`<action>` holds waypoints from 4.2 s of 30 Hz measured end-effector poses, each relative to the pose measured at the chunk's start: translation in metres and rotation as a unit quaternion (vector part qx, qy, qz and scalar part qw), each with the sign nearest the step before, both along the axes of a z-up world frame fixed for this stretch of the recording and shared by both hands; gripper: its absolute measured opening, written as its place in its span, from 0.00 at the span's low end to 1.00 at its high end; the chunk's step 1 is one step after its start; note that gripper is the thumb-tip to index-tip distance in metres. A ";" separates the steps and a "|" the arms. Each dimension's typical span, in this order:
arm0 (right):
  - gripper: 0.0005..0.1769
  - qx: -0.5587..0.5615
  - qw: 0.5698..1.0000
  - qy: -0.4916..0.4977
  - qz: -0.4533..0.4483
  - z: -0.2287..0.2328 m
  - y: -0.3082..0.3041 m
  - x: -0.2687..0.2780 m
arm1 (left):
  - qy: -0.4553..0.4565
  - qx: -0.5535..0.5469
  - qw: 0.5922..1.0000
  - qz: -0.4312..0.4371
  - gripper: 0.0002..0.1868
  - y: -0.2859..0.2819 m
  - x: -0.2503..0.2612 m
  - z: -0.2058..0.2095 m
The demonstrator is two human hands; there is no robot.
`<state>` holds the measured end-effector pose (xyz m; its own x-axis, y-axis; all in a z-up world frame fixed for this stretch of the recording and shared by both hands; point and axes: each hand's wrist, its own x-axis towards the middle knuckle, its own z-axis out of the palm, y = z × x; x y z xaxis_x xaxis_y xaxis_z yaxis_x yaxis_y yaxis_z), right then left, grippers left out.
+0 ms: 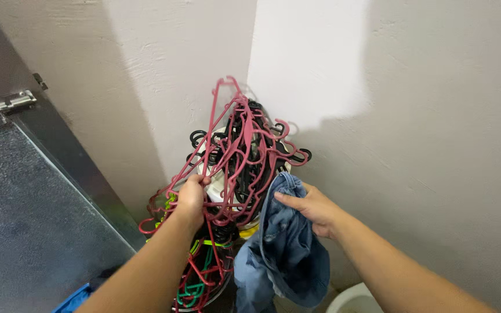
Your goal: The person takes pants from a laundry basket, places each pair on a hanger, and hangs them on a wall-mounted rack. The person handles light blue jeans, dark gray pants, and olive green pants in sequence.
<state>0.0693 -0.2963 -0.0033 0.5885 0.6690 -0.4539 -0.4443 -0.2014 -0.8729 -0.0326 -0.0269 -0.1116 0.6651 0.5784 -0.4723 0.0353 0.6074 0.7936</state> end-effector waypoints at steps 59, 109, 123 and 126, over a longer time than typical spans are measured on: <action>0.39 -0.462 0.642 -0.375 -0.484 0.176 -0.372 -0.295 | -0.183 -0.166 0.723 -0.645 0.15 -0.285 0.054 0.279; 0.33 -0.399 0.767 -0.411 -0.288 0.214 -0.437 -0.198 | -0.177 -0.019 0.717 -0.674 0.10 -0.218 0.065 0.316; 0.33 -0.404 0.521 -0.570 -0.490 0.216 -0.343 -0.211 | -0.243 0.038 0.748 -0.616 0.21 -0.233 0.068 0.351; 0.32 -0.354 0.493 -0.595 -0.527 0.200 -0.336 -0.208 | -0.325 0.331 0.724 -0.511 0.26 -0.233 0.083 0.384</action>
<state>-0.1383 -0.6319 0.1971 0.5722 -0.3714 0.7312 0.1132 -0.8472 -0.5190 0.0500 -0.2599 0.2721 0.8629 -0.4153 0.2878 -0.3139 0.0057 0.9494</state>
